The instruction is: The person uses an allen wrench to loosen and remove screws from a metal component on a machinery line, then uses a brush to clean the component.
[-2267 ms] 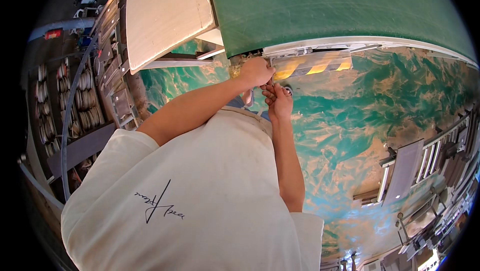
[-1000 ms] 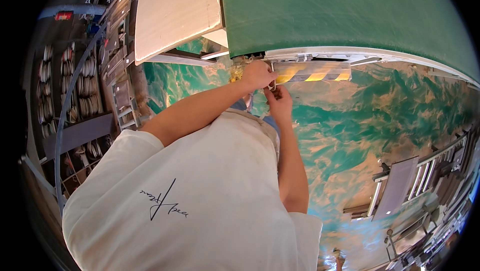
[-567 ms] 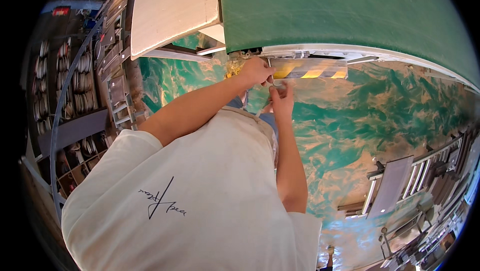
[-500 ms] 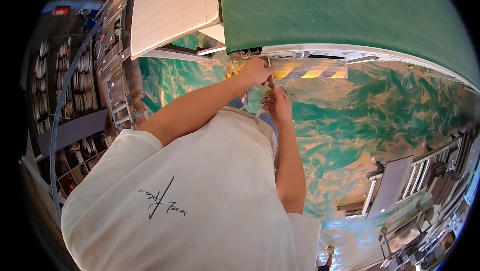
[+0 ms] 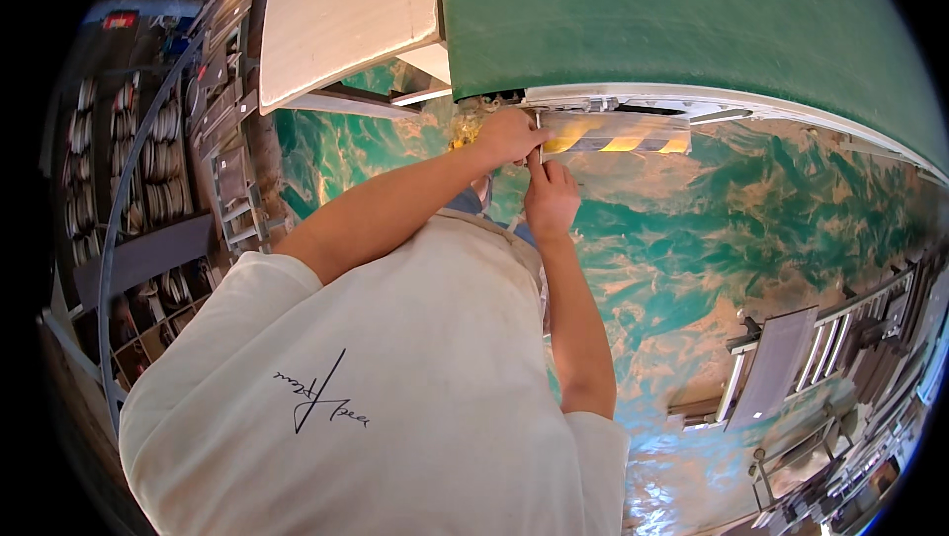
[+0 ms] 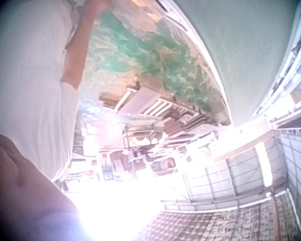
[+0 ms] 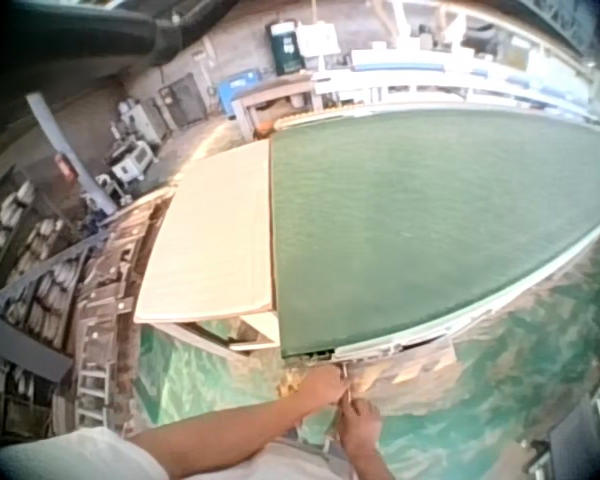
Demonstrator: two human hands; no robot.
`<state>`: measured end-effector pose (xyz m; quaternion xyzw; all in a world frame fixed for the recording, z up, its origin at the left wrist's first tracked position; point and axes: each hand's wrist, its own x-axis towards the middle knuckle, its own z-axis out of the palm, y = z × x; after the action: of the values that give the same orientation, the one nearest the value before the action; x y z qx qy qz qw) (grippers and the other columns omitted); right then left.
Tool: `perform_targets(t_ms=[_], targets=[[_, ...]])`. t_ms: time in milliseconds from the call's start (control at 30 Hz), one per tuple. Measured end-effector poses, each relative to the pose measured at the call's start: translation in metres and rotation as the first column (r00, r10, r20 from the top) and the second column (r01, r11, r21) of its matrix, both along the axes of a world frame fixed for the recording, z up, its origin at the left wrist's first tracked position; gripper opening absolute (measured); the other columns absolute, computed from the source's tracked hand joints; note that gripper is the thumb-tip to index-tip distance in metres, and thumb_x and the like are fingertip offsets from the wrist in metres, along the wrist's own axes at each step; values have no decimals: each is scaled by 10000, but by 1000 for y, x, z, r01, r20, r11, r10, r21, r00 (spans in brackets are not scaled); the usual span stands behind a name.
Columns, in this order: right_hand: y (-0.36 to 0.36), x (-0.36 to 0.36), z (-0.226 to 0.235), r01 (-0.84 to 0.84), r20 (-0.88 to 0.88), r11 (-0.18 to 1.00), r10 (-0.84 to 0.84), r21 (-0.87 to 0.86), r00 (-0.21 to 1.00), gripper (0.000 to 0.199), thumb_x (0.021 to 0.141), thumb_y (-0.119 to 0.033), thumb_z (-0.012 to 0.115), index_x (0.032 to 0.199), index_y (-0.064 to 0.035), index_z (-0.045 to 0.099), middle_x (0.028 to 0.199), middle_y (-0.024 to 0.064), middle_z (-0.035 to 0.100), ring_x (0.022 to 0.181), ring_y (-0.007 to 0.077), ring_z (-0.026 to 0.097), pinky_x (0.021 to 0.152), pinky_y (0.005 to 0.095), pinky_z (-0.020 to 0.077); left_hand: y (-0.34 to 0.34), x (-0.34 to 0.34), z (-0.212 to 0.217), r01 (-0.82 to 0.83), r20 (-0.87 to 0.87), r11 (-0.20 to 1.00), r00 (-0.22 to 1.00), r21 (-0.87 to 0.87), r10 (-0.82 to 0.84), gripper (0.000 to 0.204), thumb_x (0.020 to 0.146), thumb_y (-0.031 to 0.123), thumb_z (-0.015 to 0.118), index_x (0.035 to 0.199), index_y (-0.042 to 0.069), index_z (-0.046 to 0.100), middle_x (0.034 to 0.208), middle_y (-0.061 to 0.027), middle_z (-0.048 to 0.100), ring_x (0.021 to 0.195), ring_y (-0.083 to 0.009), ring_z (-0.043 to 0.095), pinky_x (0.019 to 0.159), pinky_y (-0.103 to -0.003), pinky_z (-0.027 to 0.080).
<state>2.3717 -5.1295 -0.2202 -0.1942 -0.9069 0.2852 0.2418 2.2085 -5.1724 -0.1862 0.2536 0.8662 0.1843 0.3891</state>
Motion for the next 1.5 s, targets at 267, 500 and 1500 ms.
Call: perform_targets(t_ms=[267, 500, 1500], targets=[[-3, 15, 3, 101, 143, -345, -97, -933, 985, 187, 1041, -225, 605, 1064, -61, 691, 933, 94, 703, 705, 183, 692, 538, 302, 491, -1, 0, -8, -38, 80, 998, 996, 40, 34, 480, 973, 407, 620, 696, 50, 780, 582, -83, 696, 496, -169, 680, 577, -320, 563], [-6, 8, -16, 193, 147, 891, -145, -411, 979, 167, 976, -178, 652, 1113, -97, 700, 796, 59, 659, 660, 165, 670, 558, 364, 505, -2, -2, 7, -121, 180, 991, 978, 58, 109, 441, 946, 405, 671, 734, 35, 783, 673, -42, 746, 495, -141, 668, 557, -299, 553], [-5, 15, 9, 171, 229, -307, -163, -936, 960, 474, 1070, -479, 490, 1239, -53, 609, 938, 65, 695, 701, 167, 636, 548, 311, 470, 3, 9, -7, -395, 411, 915, 850, 85, 329, 324, 968, 262, 661, 815, -1, 773, 662, -63, 709, 455, -126, 557, 471, -320, 470]])
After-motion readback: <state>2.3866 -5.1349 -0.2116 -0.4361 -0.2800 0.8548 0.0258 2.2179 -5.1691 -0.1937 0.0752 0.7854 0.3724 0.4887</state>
